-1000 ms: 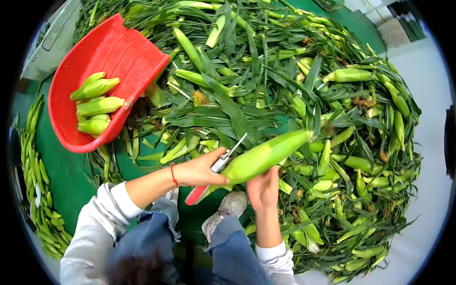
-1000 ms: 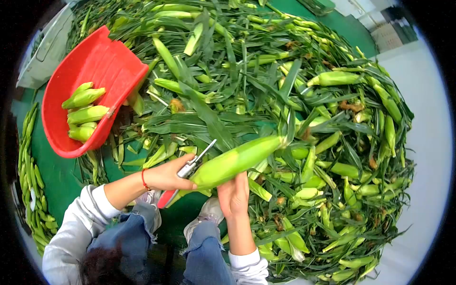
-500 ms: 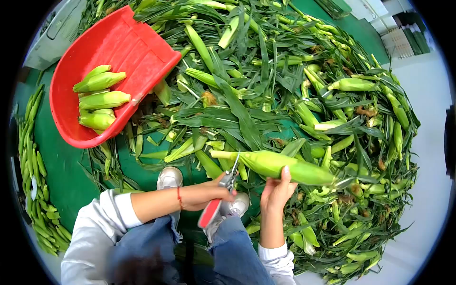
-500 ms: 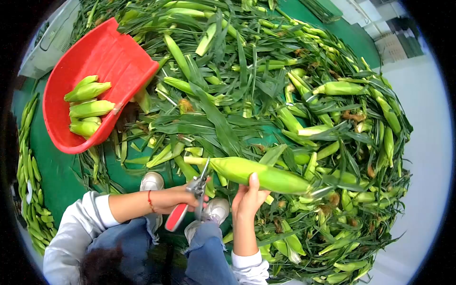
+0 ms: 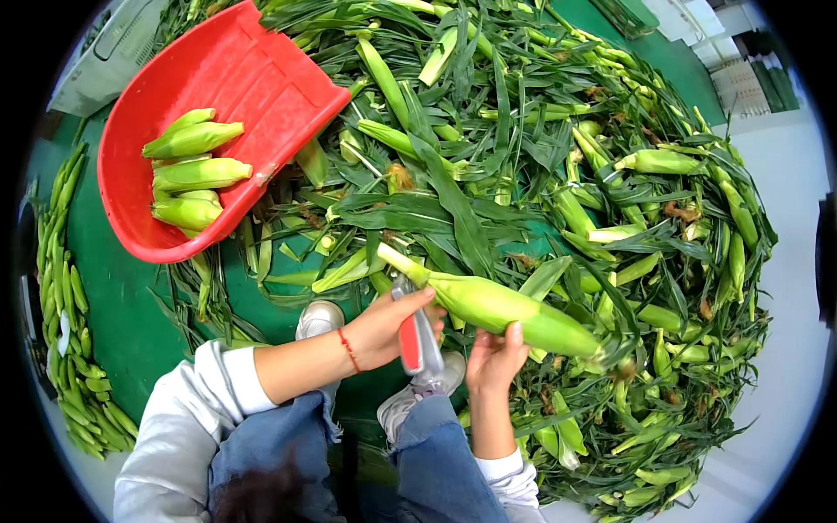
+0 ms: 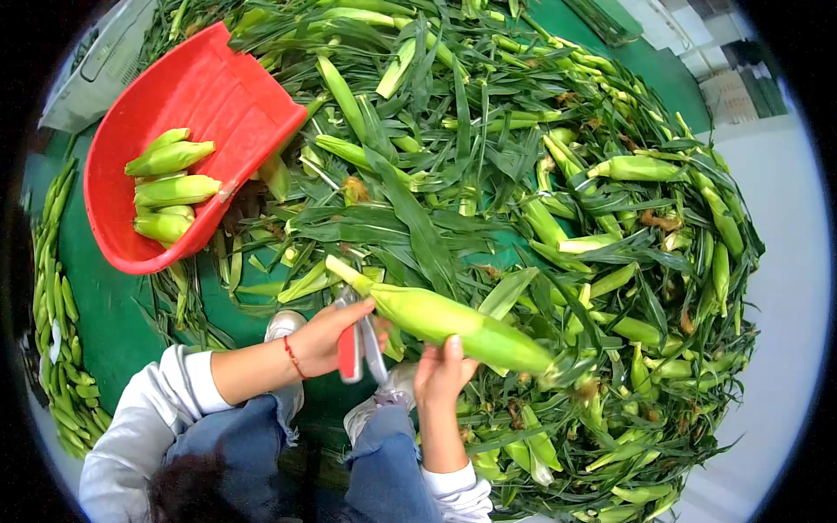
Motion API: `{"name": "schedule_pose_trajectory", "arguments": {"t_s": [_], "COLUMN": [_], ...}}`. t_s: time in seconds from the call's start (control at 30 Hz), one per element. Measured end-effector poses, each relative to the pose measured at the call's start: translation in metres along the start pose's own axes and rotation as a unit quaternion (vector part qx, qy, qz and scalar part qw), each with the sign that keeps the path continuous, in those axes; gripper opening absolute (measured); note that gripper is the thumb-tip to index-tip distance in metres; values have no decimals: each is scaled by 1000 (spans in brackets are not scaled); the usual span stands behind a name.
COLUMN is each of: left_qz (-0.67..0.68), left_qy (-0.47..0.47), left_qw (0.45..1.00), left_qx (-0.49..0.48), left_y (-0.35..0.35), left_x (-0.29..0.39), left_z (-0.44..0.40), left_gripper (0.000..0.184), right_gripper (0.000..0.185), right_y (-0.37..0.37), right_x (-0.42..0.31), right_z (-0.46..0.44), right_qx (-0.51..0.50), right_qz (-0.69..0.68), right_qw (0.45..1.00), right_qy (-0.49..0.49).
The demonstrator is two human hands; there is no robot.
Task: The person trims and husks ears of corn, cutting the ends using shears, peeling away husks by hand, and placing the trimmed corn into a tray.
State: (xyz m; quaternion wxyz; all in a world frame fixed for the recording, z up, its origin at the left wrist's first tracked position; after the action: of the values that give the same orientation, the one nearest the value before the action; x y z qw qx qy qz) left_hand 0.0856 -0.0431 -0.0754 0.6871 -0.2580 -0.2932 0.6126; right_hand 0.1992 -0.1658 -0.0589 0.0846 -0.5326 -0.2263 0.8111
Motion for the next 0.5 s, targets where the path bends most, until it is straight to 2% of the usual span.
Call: {"name": "schedule_pose_trajectory", "arguments": {"t_s": [0.03,0.13,0.2,0.27,0.37,0.4,0.5], "left_qz": [6,-34,-67,-121,-133,-118,-191], "left_qy": [-32,-171,-221,-241,-252,-248,-343], "left_qw": [999,984,972,959,952,955,912], "left_qx": [-11,35,51,87,116,112,118], "left_y": [-2,-2,2,10,25,23,31], "left_x": [5,23,30,36,33,33,38], "left_z": [-5,-6,-9,-11,-20,-18,-19], "left_gripper": [30,25,30,37,39,41,47], "right_gripper": [54,51,50,48,45,40,40], "right_y": [-7,-19,-21,-21,-18,-19,-19], "right_x": [4,3,9,18,29,29,36], "right_z": [7,12,13,15,12,13,11], "right_qx": [-7,6,23,44,72,64,93], "right_qz": [-8,-9,-14,-22,-24,20,-54], "right_qw": [1000,1000,999,996,992,995,985], "right_qy": [-6,-13,-35,-68,-103,-76,-135]}}
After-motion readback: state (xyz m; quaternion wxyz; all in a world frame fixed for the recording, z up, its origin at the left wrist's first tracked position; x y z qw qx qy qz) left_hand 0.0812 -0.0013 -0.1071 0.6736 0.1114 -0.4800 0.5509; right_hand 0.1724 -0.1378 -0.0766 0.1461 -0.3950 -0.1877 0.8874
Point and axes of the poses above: each hand's wrist, its own z-axis away from the middle knuckle, its own y-axis out of the back of the hand, x = y × z, the point moved 8 cm from there along -z, towards the middle knuckle, and after that the axes turned 5 degrees about z, right-handed, at the moved point
